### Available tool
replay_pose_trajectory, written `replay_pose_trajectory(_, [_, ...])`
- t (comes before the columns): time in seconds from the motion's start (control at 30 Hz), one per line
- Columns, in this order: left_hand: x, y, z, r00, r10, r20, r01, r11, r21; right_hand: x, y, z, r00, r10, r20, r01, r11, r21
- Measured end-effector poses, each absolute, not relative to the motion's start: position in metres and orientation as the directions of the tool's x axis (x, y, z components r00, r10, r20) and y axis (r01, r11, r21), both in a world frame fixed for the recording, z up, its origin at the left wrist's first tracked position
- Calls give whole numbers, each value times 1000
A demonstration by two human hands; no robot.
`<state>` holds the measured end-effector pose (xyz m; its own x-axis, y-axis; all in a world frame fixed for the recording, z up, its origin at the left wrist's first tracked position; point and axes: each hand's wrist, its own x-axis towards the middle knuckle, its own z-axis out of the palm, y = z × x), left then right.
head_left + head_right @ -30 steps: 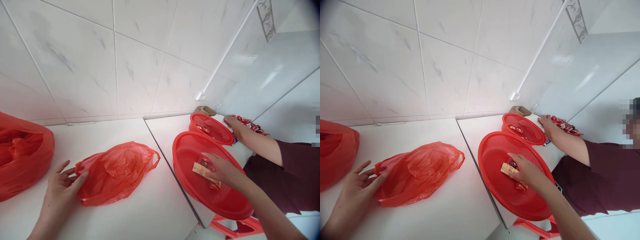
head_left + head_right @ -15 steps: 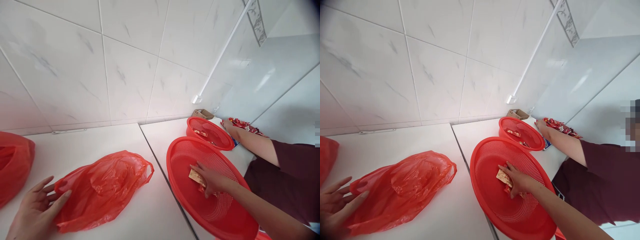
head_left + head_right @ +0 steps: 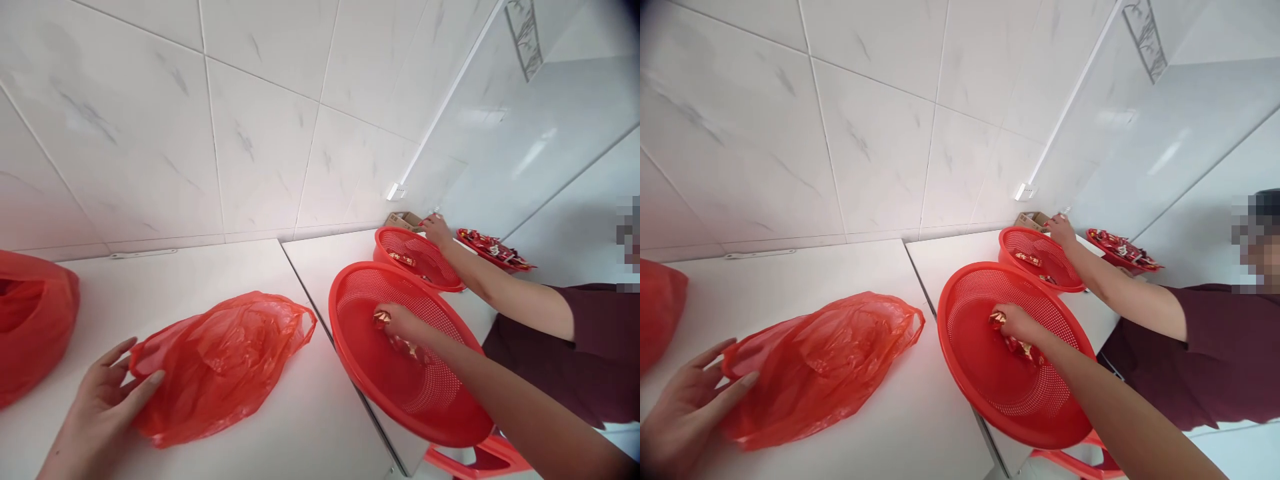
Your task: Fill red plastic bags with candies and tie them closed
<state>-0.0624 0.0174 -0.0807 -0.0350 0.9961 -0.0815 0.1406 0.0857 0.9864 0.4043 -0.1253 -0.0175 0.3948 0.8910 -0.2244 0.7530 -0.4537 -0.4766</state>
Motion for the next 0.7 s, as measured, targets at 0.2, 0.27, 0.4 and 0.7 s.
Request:
replay_pose_trajectory(0.2, [-48, -10, -67, 86, 971, -222, -65, 228, 971, 368, -113, 35, 425, 901, -81, 726, -393, -565])
replay_pose_trajectory(0.27, [-43, -17, -64, 97, 975, -198, -115, 209, 971, 338, -105, 57, 317, 949, -6, 751, -254, -609])
replay_pose_trajectory(0.4, [-40, -23, -58, 134, 970, -204, -157, 224, 962, 257, -82, 81, -210, 969, 132, 865, 247, -437])
replay_pose_trajectory(0.7, [-48, -17, -62, 132, 963, -235, -228, 260, 938, 161, 1, 13, -751, 659, -28, 660, 751, -23])
